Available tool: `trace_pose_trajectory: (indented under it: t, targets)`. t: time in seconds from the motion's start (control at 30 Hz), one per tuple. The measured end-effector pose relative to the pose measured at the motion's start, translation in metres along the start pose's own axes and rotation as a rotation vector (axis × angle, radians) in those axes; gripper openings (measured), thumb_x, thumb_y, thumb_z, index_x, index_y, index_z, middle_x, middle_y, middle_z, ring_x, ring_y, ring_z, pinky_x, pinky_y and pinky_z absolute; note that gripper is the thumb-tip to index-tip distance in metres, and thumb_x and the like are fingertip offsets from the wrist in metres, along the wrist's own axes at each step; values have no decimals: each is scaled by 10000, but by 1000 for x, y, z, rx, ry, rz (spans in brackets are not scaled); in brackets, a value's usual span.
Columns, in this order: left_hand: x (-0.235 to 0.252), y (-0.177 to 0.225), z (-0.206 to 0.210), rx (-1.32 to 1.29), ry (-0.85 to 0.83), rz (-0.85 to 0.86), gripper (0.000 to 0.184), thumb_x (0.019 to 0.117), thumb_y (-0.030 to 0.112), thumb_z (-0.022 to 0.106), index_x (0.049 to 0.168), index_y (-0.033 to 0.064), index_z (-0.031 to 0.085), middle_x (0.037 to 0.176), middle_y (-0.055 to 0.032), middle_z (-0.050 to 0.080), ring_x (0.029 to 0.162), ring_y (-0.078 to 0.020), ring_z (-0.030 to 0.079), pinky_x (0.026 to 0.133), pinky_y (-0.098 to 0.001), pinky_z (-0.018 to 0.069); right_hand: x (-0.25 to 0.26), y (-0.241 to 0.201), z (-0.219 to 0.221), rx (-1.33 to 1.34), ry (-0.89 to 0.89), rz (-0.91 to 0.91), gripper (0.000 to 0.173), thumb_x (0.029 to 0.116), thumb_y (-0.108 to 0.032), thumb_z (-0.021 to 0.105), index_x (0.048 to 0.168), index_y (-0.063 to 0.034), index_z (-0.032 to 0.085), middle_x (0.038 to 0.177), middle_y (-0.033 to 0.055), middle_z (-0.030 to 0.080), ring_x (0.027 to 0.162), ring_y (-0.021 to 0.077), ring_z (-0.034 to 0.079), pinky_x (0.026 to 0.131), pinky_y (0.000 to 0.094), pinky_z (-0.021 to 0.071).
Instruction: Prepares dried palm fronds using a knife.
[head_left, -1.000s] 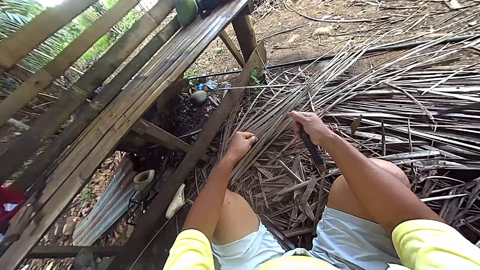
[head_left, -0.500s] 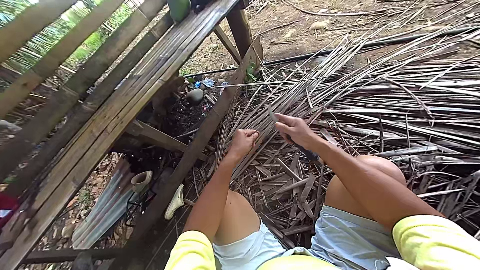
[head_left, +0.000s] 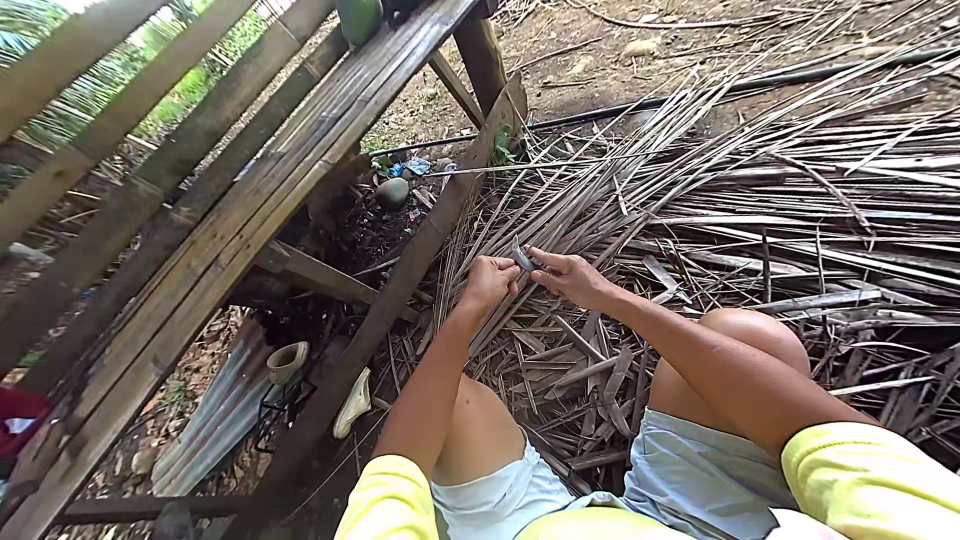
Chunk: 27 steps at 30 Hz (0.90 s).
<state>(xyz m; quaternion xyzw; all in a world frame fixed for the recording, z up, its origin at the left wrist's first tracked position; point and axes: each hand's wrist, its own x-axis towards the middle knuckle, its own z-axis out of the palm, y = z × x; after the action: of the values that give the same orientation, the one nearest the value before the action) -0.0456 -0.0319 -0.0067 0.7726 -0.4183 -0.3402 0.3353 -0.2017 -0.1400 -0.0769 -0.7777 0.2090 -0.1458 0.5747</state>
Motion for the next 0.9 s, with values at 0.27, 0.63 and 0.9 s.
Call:
trace_pose_trajectory:
  t: [0.27,0.63,0.9]
  targets:
    - [-16,12,-10,-78,-42,-48,198,1046,73,591,1101,-32,748,579,6,581,447,-12,384,443,-193,306,1,-3,-22,168,211,14,465,1080,-229,538,1523,-99,494,737,48,572,548,118,460,541,321,439]
    - [-32,8,-30,-99,-126,-49,190,1042,63,587,1069,-24,755,571,13,564,442,-4,390,435,-174,308,10,24,-102,421,671,123,429,1077,-216,546,1484,-84,517,695,-23,534,463,47,430,433,219,395]
    - [-17,-2,-23,-35,11,-80,198,1041,111,614,1120,10,766,591,10,597,444,-23,379,441,-211,297,-18,-14,-30,297,190,27,444,1072,-158,523,1510,-83,499,666,14,544,482,85,454,468,272,432]
